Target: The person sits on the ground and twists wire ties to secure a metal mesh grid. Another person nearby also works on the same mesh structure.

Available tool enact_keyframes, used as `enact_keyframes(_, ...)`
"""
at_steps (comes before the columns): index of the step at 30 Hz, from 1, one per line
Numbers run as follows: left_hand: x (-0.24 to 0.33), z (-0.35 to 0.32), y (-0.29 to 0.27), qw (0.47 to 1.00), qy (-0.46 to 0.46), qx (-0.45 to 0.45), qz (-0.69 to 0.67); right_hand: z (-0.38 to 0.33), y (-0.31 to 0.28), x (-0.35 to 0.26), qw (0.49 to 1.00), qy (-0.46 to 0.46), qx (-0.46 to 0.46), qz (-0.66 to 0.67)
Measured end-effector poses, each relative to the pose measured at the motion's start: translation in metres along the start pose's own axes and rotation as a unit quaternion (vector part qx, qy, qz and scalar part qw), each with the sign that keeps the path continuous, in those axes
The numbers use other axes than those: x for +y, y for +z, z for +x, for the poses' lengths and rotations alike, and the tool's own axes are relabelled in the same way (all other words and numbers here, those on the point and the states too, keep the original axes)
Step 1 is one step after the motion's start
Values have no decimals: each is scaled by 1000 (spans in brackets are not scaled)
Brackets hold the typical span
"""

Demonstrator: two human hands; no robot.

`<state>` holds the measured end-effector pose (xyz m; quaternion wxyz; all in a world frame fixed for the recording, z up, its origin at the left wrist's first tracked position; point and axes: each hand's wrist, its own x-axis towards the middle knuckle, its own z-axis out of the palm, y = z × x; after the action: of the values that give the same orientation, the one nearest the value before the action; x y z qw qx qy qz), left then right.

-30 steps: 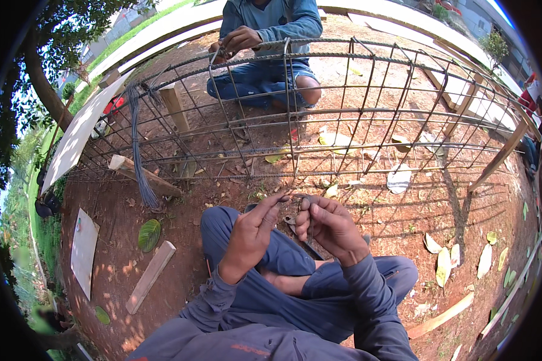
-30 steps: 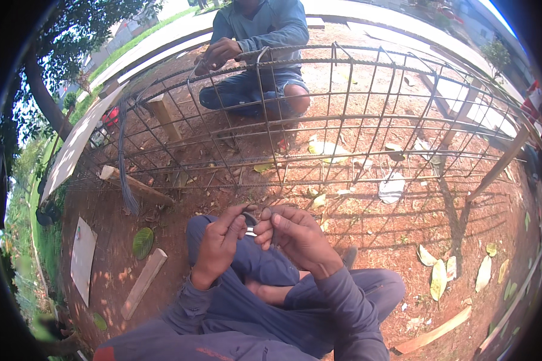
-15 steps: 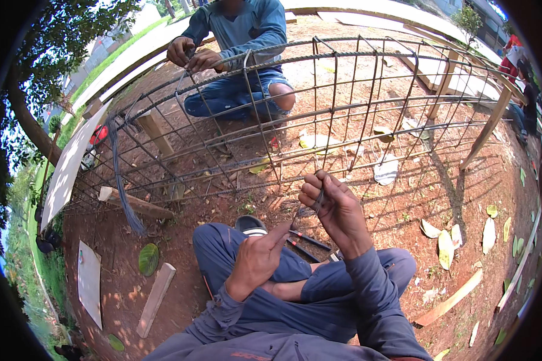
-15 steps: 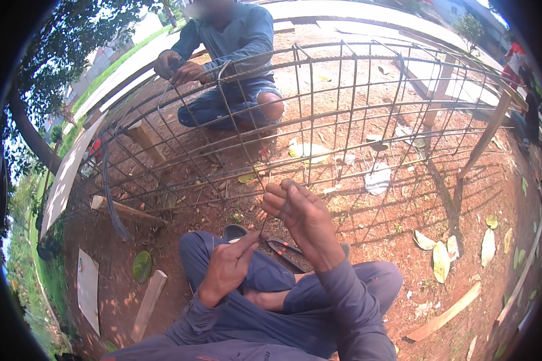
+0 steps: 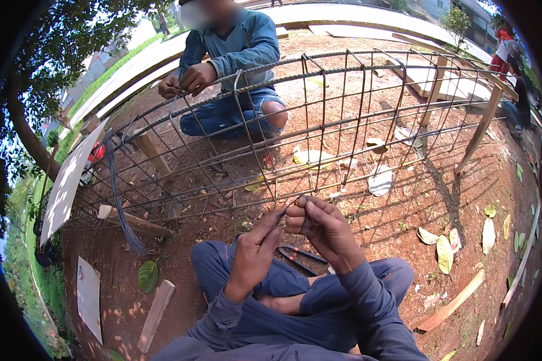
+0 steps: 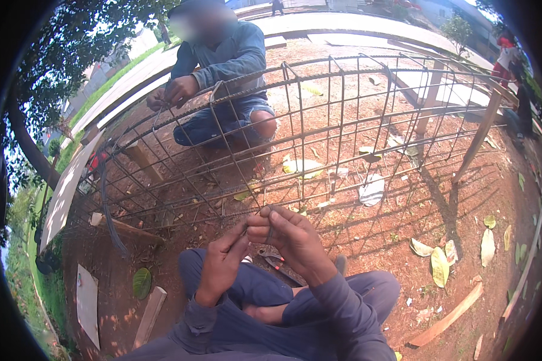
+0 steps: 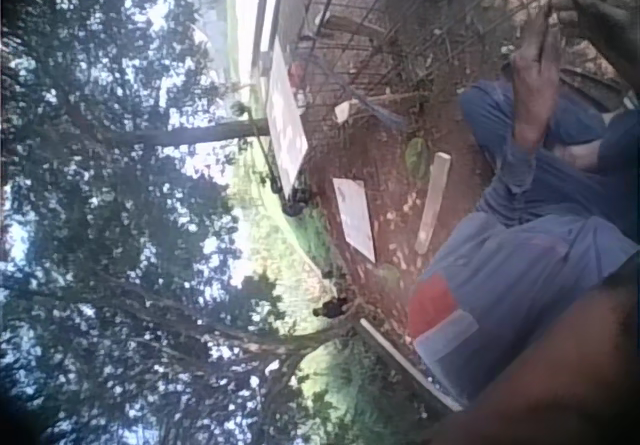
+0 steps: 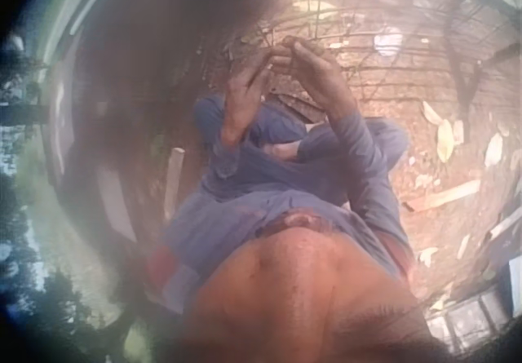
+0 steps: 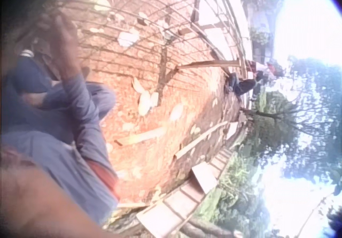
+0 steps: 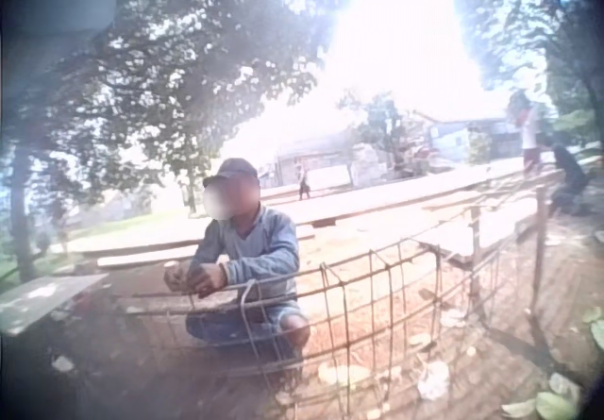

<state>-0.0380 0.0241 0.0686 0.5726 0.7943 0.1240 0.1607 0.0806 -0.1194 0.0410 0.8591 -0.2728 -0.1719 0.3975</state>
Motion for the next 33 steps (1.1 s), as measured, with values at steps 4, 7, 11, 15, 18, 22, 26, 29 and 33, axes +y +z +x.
enact_keyframes(4, -2, 3, 2, 997, 66, 3, 50, -3, 10, -5, 999, -13, 22, 24)
enact_keyframes(7, -7, 1, 2, 998, 38, -7, 44, -4, 10, -3, 998, -30, 31, 38)
enact_keyframes(11, -16, -13, 14, 994, 47, 7, 100, 0, 10, -17, 989, -103, 89, 58)
enact_keyframes(15, -34, -33, 18, 982, 81, 4, 169, 3, -15, -33, 974, -186, 132, -9)
enact_keyframes(18, -34, -35, 18, 979, 98, -3, 181, 6, -10, -26, 971, -199, 126, -42)
enact_keyframes(22, -35, -28, 9, 963, 154, 10, 221, 8, -7, -21, 964, -207, 149, -81)
enact_keyframes(26, -30, -29, 6, 951, 141, -18, 273, 7, 0, -17, 948, -235, 145, -158)
enact_keyframes(29, -27, -30, 6, 944, 154, -21, 291, 6, 2, -15, 917, -263, 126, -270)
enact_keyframes(33, -21, -28, 1, 936, 176, -19, 303, 4, 2, -16, 852, -291, 95, -426)
